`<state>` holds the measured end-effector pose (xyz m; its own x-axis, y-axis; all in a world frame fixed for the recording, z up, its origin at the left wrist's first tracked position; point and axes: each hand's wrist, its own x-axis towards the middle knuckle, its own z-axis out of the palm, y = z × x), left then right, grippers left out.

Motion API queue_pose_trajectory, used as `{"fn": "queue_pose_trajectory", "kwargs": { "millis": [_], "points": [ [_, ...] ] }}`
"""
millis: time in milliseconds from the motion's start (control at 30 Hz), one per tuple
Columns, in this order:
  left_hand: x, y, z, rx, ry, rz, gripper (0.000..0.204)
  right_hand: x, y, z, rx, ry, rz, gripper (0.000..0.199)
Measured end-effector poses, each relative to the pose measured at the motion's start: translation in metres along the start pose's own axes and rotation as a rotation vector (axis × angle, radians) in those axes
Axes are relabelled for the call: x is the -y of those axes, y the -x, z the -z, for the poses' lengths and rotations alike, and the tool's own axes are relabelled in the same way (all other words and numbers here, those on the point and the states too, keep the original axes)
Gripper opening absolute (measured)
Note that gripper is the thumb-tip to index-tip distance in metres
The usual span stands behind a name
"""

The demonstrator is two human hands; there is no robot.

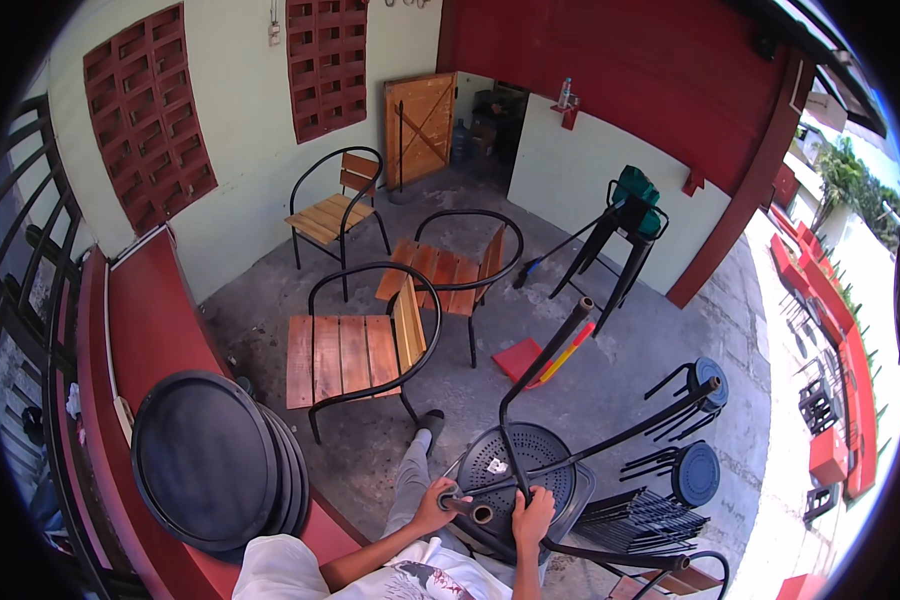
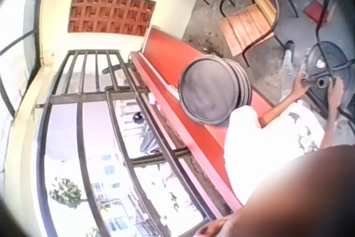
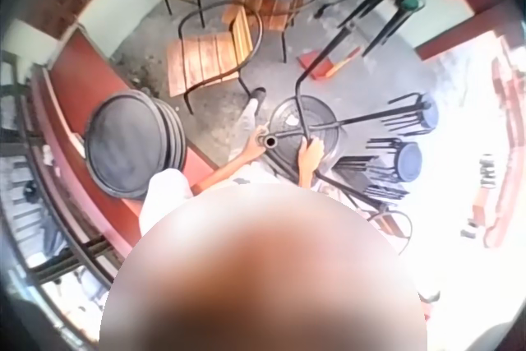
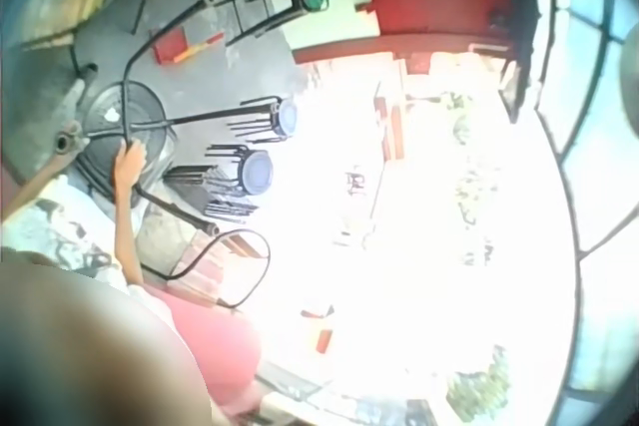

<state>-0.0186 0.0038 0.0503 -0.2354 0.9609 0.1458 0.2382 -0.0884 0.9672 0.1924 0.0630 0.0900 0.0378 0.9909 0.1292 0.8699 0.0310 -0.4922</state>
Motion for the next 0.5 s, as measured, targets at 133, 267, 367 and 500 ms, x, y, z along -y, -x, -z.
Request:
{"fn": "queue_pose_trajectory", "kwargs": {
  "millis": [133, 267, 367, 500],
  "points": [
    [-0.002, 0.0, -0.001, -0.031, -0.049, 0.017, 0.034, -0.002, 0.0, -0.003, 0.007, 0.02, 0.01, 0.031],
    [-0.006, -0.002, -0.001, -0.072, -0.107, 0.008, 0.035, -0.003, -0.003, -0.003, 0.01, 0.019, 0.0, 0.031],
    [-0.015, -0.003, 0.002, -0.072, -0.163, 0.005, 0.033, -0.003, -0.003, -0.003, 0.011, 0.01, 0.003, 0.031],
    [-0.036, -0.004, 0.009, -0.071, -0.186, -0.02, 0.032, -0.005, -0.001, -0.004, 0.01, 0.013, 0.012, 0.031]
  ]
}}
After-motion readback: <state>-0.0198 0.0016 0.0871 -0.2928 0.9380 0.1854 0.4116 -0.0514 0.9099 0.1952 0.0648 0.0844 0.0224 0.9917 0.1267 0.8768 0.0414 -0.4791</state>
